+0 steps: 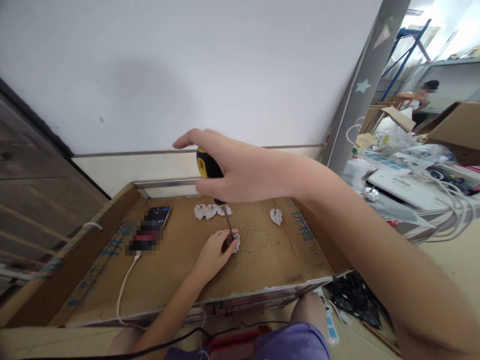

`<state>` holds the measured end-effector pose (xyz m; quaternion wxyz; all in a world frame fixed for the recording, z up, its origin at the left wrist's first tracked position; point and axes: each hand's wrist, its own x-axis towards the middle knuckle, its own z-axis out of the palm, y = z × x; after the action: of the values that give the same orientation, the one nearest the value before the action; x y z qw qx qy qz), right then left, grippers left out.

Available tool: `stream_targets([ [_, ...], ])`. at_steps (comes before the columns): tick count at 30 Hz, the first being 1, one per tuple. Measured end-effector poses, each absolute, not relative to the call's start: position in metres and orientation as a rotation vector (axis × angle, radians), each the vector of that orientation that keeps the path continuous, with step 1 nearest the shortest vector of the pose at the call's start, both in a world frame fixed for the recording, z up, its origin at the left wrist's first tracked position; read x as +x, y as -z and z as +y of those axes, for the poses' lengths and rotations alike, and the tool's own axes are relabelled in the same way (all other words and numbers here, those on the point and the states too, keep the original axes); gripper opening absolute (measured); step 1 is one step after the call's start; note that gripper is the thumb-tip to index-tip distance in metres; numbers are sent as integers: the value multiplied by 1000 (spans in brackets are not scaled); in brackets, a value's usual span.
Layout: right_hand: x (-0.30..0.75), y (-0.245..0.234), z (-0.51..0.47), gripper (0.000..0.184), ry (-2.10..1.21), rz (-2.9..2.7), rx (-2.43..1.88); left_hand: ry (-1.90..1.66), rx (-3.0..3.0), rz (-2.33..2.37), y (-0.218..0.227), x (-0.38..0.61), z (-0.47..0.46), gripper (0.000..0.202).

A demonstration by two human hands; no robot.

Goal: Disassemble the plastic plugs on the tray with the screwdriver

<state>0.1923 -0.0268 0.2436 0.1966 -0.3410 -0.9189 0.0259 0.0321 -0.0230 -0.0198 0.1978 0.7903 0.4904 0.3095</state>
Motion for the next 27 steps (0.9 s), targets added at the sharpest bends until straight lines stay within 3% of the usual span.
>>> stream_targets([
  [2,191,-242,-24,41,-71,-2554,-925,-856,2211,1376,20,32,-23,27],
  [4,185,-236,-22,34,150,-2426,-1069,-849,2199,1377,20,33,-23,29],
  [8,173,-226,-23,38,406,-2186,-1254,-836,2161,1385,18,33,-23,30],
  [11,181,-230,-24,26,105,-2304,-1030,-827,2136,1391,17,33,-24,29],
  [15,195,-241,-24,37,-470,-2493,-736,-830,2121,1403,16,34,-23,29],
  [17,194,-241,-24,31,-351,-2443,-860,-835,2121,1396,18,34,-22,29],
  [19,188,-236,-23,25,-29,-2311,-1097,-846,2119,1397,19,34,-22,29],
  [22,182,-231,-23,29,289,-2169,-1311,-847,2119,1405,20,33,-21,30],
  [27,197,-238,-24,37,-58,-2455,-942,-854,2130,1393,19,33,-22,30],
])
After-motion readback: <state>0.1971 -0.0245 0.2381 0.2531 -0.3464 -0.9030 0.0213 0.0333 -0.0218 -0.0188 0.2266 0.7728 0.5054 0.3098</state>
